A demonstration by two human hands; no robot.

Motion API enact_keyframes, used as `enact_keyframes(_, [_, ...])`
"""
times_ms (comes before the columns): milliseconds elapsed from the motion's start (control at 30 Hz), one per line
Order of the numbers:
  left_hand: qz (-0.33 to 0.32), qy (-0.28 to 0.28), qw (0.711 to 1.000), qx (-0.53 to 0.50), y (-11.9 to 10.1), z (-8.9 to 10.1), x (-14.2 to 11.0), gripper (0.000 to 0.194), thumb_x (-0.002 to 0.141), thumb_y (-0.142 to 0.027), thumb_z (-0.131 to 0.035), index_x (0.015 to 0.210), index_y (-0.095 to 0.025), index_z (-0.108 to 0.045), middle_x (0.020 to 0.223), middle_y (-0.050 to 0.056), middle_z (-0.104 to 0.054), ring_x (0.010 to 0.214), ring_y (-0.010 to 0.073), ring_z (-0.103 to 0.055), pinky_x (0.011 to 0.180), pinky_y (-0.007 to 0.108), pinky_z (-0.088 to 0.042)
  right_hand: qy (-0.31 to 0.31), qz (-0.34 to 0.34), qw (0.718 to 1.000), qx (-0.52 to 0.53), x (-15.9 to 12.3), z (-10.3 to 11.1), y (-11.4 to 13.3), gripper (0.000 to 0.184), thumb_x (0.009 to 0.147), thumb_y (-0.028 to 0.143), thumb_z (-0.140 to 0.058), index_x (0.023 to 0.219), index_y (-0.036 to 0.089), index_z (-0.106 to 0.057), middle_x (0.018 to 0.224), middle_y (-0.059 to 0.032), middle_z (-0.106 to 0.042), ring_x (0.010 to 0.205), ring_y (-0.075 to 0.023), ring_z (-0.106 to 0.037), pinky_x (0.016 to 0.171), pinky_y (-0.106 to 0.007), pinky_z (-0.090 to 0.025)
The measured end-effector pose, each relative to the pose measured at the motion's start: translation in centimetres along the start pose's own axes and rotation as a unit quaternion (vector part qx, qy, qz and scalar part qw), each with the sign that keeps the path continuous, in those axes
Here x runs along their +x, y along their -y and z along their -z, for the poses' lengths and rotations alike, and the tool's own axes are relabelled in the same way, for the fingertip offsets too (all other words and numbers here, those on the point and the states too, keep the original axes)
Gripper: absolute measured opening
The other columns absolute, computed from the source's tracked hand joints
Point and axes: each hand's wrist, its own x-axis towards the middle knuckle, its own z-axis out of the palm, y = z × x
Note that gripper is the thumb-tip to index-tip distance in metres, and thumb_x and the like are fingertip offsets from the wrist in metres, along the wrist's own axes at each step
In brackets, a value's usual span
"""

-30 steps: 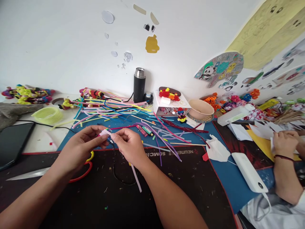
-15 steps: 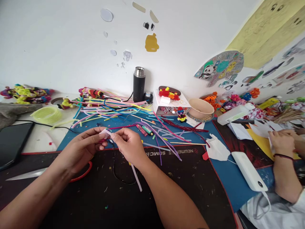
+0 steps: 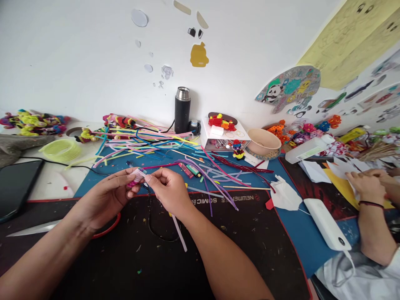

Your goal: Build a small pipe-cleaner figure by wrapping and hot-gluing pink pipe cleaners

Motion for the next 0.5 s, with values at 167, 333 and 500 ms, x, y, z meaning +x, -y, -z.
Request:
enact_keyframes(167, [0.009, 0.017, 1.000, 0.000, 0.02, 0.07, 0.01, 0.026, 0.069, -0.013, -0.095, 0.091, -0.011, -0.082, 0.080, 0.003, -0.076, 0.058, 0.0117, -0.070, 0.051, 0.017, -0.060, 0.002, -0.008, 1.000, -0.003, -0.01, -0.01, 0.21, 0.042, 0.085, 0.058, -0.081, 0.083, 0.020, -0.065, 0.054, 0.0085, -0.052, 0.042, -0.0080, -0.041, 0.042, -0.023, -0.031])
enact_keyframes(333, [0.009, 0.046, 0.999, 0.015, -0.15, 0.28, -0.16, 0.031, 0.066, -0.022, -0.100, 0.090, -0.011, -0.083, 0.079, 0.003, -0.075, 0.057, 0.0119, -0.069, 0.050, 0.017, -0.060, 0.008, -0.016, 1.000, -0.007, -0.05, 0.03, 0.55, 0.045, 0.085, 0.061, -0.081, 0.080, 0.020, -0.063, 0.053, 0.0081, -0.053, 0.042, -0.0082, -0.041, 0.042, -0.024, -0.031])
enact_keyframes(500, [0.013, 0.067, 0.997, 0.028, -0.31, 0.17, -0.30, 0.034, 0.065, -0.028, -0.103, 0.089, -0.012, -0.084, 0.078, 0.004, -0.075, 0.056, 0.0114, -0.067, 0.049, 0.016, -0.057, 0.015, -0.016, 1.000, 0.016, 0.03, 0.08, 0.49, 0.045, 0.084, 0.061, -0.081, 0.082, 0.020, -0.061, 0.062, 0.0051, -0.061, 0.043, -0.0074, -0.042, 0.041, -0.023, -0.031])
